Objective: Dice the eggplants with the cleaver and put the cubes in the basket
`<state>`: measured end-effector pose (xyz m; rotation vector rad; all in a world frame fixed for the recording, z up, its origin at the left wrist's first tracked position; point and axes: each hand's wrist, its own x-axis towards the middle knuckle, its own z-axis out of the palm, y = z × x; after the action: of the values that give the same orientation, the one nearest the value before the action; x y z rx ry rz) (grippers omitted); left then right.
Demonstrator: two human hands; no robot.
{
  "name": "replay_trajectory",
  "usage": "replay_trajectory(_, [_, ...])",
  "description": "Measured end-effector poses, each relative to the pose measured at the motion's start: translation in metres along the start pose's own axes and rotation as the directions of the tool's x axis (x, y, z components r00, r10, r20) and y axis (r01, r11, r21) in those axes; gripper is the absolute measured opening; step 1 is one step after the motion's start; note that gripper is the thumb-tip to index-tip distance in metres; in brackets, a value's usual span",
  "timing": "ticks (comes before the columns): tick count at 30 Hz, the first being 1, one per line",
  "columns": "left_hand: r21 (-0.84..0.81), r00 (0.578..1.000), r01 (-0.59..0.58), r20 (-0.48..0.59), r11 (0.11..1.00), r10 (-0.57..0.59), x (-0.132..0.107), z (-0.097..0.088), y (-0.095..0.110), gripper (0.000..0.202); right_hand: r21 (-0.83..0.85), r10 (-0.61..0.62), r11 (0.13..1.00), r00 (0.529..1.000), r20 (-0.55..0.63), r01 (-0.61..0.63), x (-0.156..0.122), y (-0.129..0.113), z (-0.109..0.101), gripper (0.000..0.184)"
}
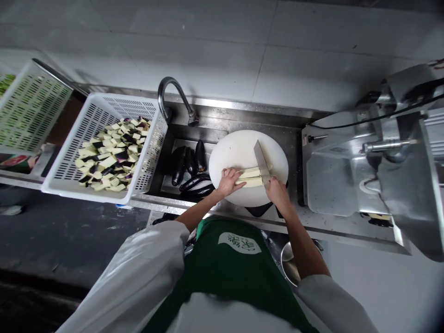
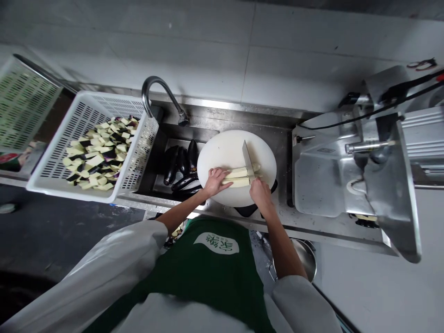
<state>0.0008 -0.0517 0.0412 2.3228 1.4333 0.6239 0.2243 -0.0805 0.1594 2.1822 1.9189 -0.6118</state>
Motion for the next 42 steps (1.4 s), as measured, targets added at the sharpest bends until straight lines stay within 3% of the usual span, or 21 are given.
replay_trajectory(3, [-0.032, 0.998, 0.050, -0.041, 0.998, -0.052, -0.007, 0.001, -0.004, 0.051, -0.004, -0.003, 1.000, 0.999, -0.044, 0.003, -0.009, -0.007, 0.002, 0.037])
replay_trajectory(7, [-0.059, 0.997, 0.072, -0.037, 0.996, -0.075, -0.013, 0.004, -0.005, 0.052, 0.016, 0.013, 1.000, 0.999, 0.052, -0.013, -0.007, -0.023, 0.009, 0.035])
replay_trajectory(10, [-0.080, 0.995, 0.078, -0.053, 0.994, -0.082, -0.014, 0.001, -0.005, 0.054, 0.032, -0.012, 0.999, 0.998, 0.067, 0.010, -0.003, -0.024, 0.001, 0.034])
replay_trajectory(13, [-0.102, 0.988, 0.104, -0.105, 0.989, -0.115, -0.015, -0.002, -0.006, 0.050, 0.033, -0.014, 0.999, 1.000, 0.011, 0.013, -0.010, -0.023, -0.006, 0.034])
replay_trajectory(15, [-0.103, 0.985, 0.114, -0.118, 0.988, -0.126, -0.017, -0.002, -0.007, 0.046, 0.024, 0.004, 1.000, 1.000, -0.010, -0.004, -0.018, -0.029, 0.000, 0.034])
replay_trajectory(19, [-0.089, 0.992, 0.091, -0.074, 0.992, -0.098, -0.018, 0.001, -0.009, 0.043, 0.030, 0.010, 0.999, 0.997, 0.074, -0.012, -0.021, -0.044, 0.014, 0.033])
replay_trajectory(25, [-0.119, 0.966, 0.157, -0.186, 0.980, -0.177, -0.023, 0.002, -0.009, 0.035, 0.056, -0.018, 0.998, 1.000, 0.021, 0.017, -0.023, -0.045, -0.004, 0.032])
replay_trajectory(31, [-0.092, 0.984, 0.110, -0.130, 0.990, -0.121, -0.025, 0.010, -0.011, 0.034, 0.074, -0.026, 0.997, 0.998, 0.052, 0.022, -0.024, -0.073, 0.020, 0.035])
replay_trajectory(38, [-0.142, 0.931, 0.184, -0.293, 0.973, -0.219, -0.034, 0.008, -0.013, 0.030, 0.063, -0.050, 0.997, 0.999, -0.015, 0.051, -0.028, -0.073, 0.011, 0.033])
replay_trajectory(42, [-0.116, 0.955, 0.158, -0.234, 0.981, -0.182, -0.030, 0.013, -0.012, 0.028, 0.089, -0.035, 0.996, 0.999, 0.025, 0.033, -0.033, -0.091, 0.033, 0.034])
